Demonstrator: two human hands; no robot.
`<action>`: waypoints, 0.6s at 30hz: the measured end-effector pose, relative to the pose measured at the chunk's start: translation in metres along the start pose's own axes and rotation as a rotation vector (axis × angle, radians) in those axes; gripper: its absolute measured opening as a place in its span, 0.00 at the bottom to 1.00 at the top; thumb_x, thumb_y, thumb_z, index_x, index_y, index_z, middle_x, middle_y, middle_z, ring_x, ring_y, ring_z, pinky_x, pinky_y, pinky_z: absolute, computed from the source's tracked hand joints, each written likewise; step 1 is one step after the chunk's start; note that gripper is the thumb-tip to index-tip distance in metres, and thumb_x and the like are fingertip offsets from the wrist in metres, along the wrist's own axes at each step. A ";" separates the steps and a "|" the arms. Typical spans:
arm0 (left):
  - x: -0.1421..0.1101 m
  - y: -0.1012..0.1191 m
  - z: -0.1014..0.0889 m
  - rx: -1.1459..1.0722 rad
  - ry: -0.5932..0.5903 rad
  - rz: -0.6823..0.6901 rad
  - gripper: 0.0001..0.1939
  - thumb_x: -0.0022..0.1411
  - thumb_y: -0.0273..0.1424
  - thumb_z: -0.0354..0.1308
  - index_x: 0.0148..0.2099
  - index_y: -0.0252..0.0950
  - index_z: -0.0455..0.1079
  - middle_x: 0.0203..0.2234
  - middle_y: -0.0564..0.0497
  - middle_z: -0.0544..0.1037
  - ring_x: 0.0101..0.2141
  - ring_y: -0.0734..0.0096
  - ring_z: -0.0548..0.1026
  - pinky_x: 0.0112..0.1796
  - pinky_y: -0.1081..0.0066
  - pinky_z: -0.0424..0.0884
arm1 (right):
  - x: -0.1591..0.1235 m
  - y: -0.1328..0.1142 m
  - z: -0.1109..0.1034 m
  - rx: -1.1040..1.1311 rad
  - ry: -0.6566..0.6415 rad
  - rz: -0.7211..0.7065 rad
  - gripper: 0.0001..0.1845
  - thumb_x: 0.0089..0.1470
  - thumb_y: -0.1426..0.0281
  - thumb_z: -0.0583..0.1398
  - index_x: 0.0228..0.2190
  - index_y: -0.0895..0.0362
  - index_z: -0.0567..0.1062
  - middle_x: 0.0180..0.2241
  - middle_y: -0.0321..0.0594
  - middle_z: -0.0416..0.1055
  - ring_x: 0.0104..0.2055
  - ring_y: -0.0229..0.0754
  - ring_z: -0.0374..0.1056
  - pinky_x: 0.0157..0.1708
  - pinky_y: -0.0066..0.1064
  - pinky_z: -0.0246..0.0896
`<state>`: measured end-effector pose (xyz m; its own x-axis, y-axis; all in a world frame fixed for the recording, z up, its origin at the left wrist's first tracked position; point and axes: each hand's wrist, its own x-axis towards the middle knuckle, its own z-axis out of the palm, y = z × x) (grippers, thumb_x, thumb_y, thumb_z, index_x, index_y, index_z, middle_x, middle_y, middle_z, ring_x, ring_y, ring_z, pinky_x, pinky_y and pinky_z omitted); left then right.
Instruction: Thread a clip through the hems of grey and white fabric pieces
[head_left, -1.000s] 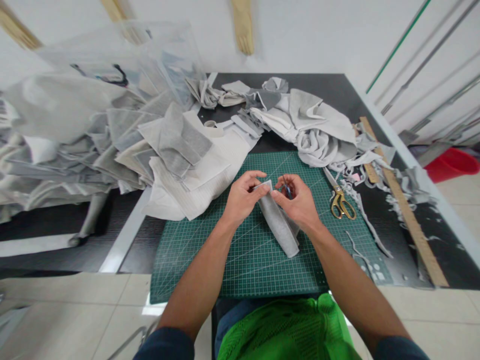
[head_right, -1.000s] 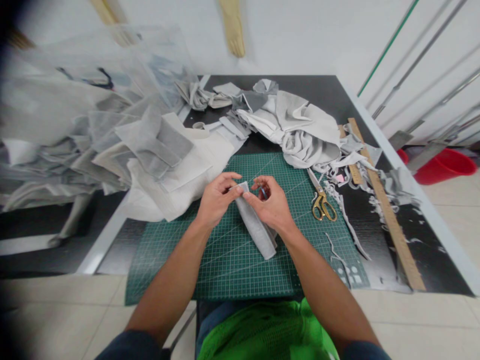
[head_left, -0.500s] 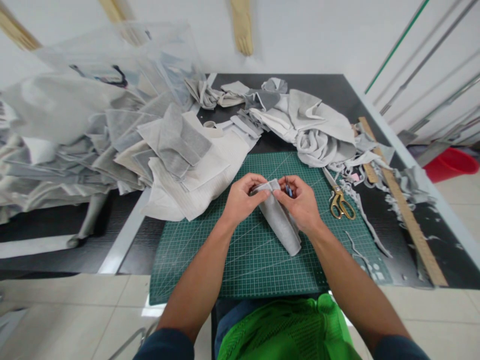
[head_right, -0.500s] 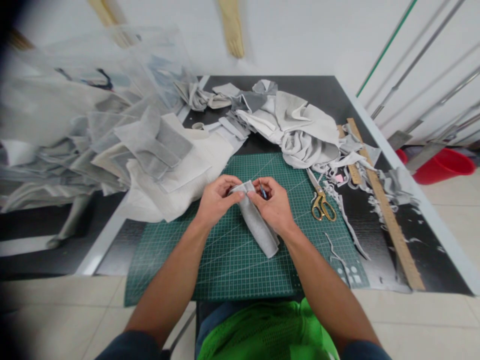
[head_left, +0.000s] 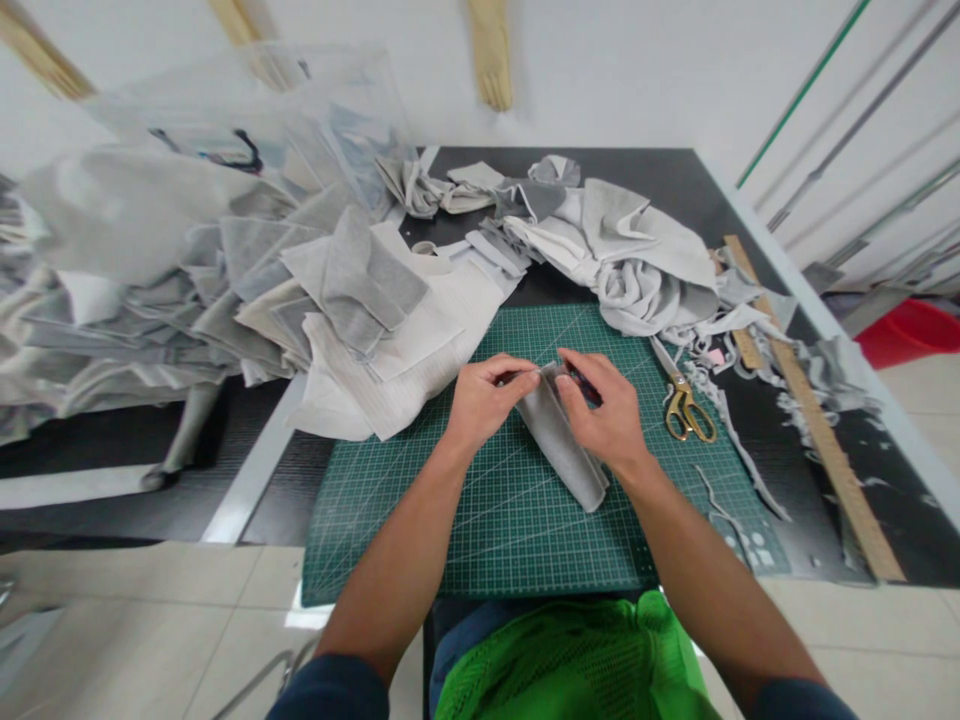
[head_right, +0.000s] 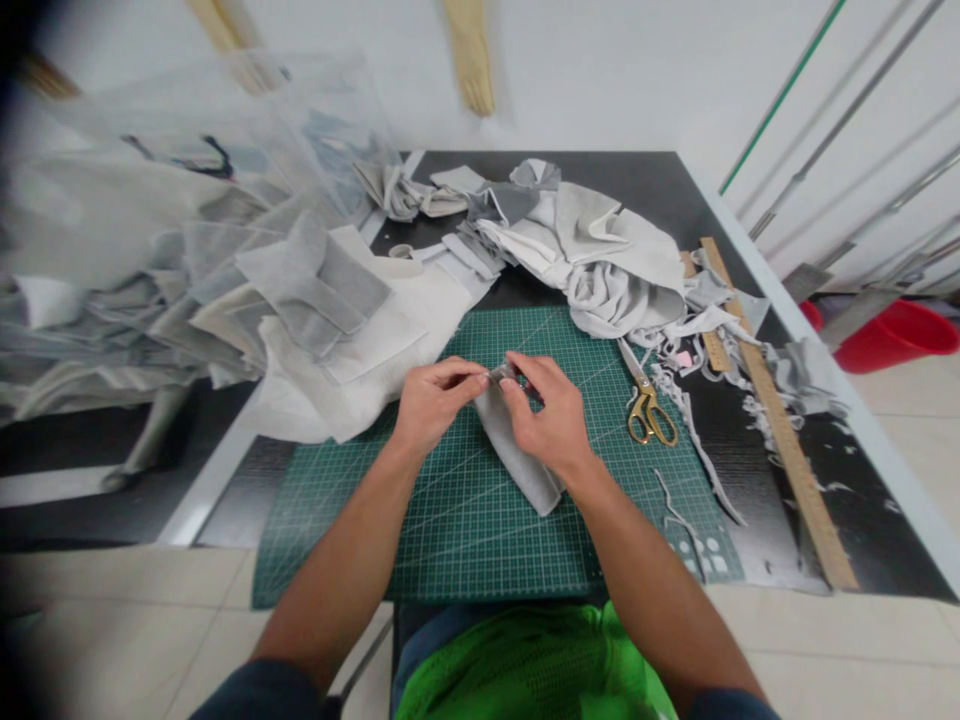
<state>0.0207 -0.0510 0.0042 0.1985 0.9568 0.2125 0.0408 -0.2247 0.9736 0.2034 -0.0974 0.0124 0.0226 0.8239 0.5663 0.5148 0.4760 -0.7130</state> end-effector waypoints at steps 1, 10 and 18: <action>0.000 0.000 0.000 0.006 0.004 0.000 0.07 0.57 0.35 0.70 0.37 0.37 0.83 0.31 0.49 0.81 0.31 0.71 0.75 0.34 0.70 0.70 | -0.001 -0.001 0.002 -0.010 -0.015 -0.015 0.18 0.64 0.64 0.60 0.53 0.53 0.77 0.45 0.46 0.78 0.46 0.47 0.73 0.48 0.43 0.71; -0.002 0.001 0.000 -0.056 -0.052 -0.010 0.07 0.60 0.34 0.68 0.39 0.38 0.83 0.33 0.49 0.80 0.34 0.71 0.75 0.36 0.71 0.70 | -0.006 0.001 0.011 -0.045 -0.022 -0.063 0.16 0.66 0.67 0.59 0.53 0.52 0.79 0.46 0.44 0.80 0.47 0.46 0.75 0.50 0.41 0.71; -0.001 0.000 0.000 -0.096 -0.081 -0.021 0.08 0.59 0.35 0.69 0.40 0.38 0.83 0.32 0.50 0.80 0.34 0.71 0.75 0.36 0.71 0.69 | -0.006 0.001 0.012 -0.006 -0.023 -0.083 0.15 0.66 0.68 0.59 0.52 0.52 0.80 0.45 0.44 0.80 0.46 0.45 0.75 0.48 0.41 0.72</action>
<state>0.0206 -0.0523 0.0035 0.2774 0.9421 0.1883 -0.0476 -0.1823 0.9821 0.1936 -0.0979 0.0038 -0.0404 0.7883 0.6139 0.5194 0.5415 -0.6611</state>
